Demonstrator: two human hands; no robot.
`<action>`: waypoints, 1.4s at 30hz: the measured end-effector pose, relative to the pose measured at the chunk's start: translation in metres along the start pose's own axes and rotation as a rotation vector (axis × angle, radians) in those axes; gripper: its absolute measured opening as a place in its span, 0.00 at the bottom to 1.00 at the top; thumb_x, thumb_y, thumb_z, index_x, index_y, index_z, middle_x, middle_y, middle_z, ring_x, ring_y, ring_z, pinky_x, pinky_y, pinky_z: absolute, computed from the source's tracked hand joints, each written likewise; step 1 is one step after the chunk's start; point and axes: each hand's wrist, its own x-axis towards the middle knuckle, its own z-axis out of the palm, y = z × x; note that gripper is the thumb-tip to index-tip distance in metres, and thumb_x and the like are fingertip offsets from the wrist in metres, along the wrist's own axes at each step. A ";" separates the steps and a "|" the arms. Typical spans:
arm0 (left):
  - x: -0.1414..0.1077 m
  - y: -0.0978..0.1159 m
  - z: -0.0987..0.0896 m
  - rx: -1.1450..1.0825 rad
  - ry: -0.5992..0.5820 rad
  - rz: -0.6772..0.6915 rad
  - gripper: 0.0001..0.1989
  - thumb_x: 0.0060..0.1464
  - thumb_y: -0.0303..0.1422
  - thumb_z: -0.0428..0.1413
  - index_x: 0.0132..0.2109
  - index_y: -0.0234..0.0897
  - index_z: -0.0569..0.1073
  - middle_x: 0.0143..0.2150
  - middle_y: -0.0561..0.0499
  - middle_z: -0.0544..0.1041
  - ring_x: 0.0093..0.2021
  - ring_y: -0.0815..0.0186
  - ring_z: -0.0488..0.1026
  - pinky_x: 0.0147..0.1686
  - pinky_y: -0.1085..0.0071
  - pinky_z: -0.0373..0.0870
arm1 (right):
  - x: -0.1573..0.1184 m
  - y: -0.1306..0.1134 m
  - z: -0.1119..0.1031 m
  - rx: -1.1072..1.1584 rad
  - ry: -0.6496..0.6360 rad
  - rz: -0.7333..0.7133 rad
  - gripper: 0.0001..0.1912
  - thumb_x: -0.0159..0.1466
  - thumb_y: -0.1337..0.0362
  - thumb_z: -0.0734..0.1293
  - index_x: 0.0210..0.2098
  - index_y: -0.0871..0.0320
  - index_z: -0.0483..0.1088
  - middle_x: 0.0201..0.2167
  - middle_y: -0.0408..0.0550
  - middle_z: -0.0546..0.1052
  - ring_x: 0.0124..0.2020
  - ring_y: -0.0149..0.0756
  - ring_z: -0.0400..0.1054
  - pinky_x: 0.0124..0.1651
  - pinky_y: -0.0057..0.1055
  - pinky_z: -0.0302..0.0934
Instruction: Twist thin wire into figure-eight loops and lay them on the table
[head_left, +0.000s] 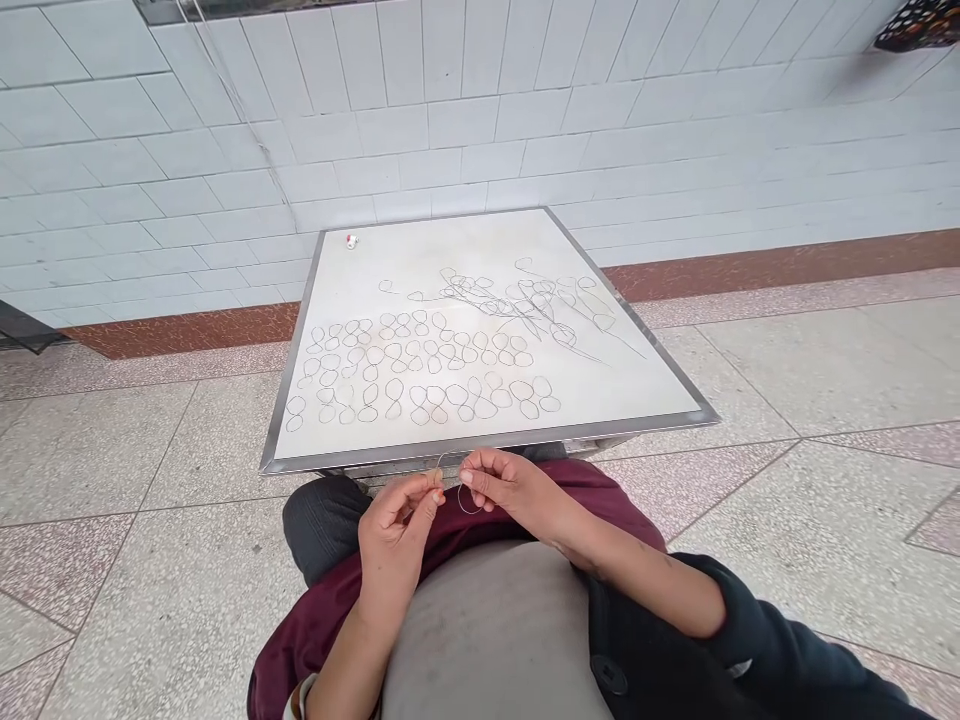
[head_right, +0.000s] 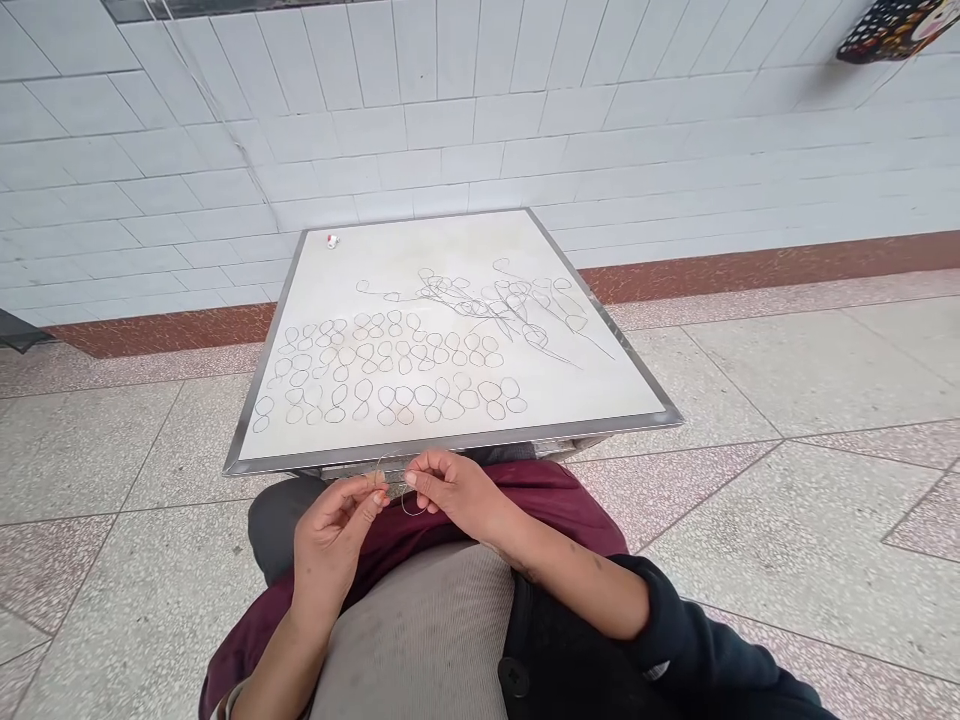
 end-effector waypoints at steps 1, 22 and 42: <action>0.001 0.000 0.002 -0.025 0.019 -0.009 0.06 0.48 0.32 0.64 0.37 0.40 0.80 0.39 0.48 0.80 0.37 0.62 0.76 0.42 0.65 0.73 | 0.000 0.001 0.000 0.014 -0.010 -0.001 0.19 0.57 0.48 0.69 0.33 0.59 0.68 0.22 0.39 0.68 0.24 0.28 0.60 0.32 0.29 0.56; 0.007 -0.006 0.021 -0.280 0.015 -0.196 0.13 0.50 0.34 0.63 0.43 0.37 0.75 0.34 0.52 0.77 0.35 0.64 0.77 0.31 0.70 0.75 | 0.004 0.005 0.005 0.036 0.040 -0.090 0.18 0.59 0.49 0.68 0.31 0.58 0.68 0.27 0.42 0.72 0.27 0.29 0.61 0.35 0.30 0.57; 0.012 -0.003 0.020 -0.236 -0.038 -0.251 0.15 0.47 0.34 0.64 0.43 0.38 0.77 0.32 0.52 0.76 0.32 0.66 0.75 0.29 0.71 0.73 | 0.008 0.013 0.007 0.050 0.049 -0.184 0.16 0.59 0.50 0.68 0.29 0.56 0.65 0.25 0.41 0.71 0.29 0.32 0.65 0.37 0.32 0.60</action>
